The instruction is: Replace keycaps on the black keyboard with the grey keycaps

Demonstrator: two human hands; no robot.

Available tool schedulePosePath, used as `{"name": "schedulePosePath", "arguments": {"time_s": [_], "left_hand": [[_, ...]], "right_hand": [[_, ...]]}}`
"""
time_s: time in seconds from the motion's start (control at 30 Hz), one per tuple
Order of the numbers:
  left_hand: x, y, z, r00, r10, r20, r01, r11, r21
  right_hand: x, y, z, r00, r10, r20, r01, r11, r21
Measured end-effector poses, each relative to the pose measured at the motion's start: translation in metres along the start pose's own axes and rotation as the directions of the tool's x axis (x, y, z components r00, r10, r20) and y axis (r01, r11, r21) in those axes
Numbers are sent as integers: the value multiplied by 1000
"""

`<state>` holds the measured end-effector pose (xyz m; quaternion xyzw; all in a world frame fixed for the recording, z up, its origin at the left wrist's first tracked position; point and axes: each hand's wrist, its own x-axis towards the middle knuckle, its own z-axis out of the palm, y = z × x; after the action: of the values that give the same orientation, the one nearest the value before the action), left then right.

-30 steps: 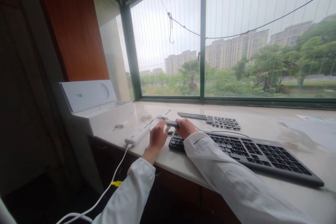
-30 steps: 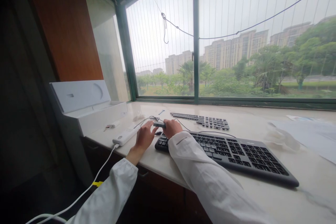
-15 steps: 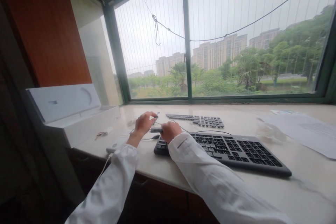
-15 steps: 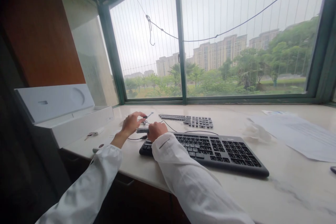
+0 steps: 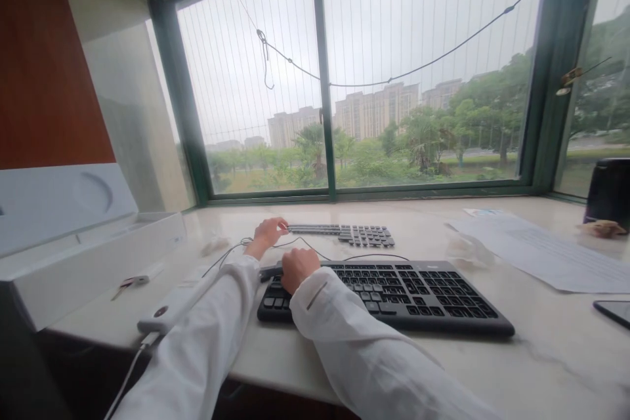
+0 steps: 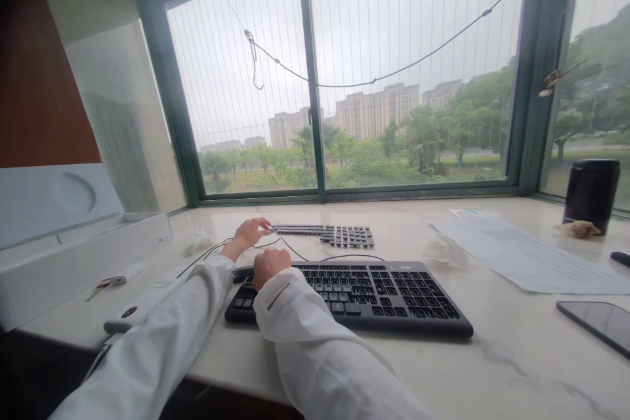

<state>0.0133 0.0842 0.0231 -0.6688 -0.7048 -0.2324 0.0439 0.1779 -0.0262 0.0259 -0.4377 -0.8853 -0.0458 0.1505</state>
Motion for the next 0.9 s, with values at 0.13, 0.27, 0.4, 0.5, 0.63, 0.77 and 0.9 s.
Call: {"name": "schedulePosePath", "arguments": {"time_s": [0.13,0.27,0.4,0.5,0.63,0.77,0.9], "left_hand": [[0,-4,20,1000,-11,7,11,1000,7],[1,-10,28,999,-37,-16,37,999,20],[2,-12,30,998,-52,-31,53,998,39],[1,-10,30,999,-33,-33,36,997,71],[0,-6,24,1000,21,-12,-19,990,141],[0,-2,17,998,54,21,-57,976,208],[1,0,15,996,73,57,-85,966,244]], "right_hand": [[0,-1,1,1000,-11,17,10,999,34],[-1,-1,1,1000,-6,19,5,999,52],[-1,-1,2,1000,-1,15,0,998,58],[0,0,5,1000,11,8,-12,998,58],[1,1,9,1000,19,-11,-19,998,56],[0,1,11,999,39,-17,-38,998,49],[0,1,10,999,36,-17,-35,998,53]]}}
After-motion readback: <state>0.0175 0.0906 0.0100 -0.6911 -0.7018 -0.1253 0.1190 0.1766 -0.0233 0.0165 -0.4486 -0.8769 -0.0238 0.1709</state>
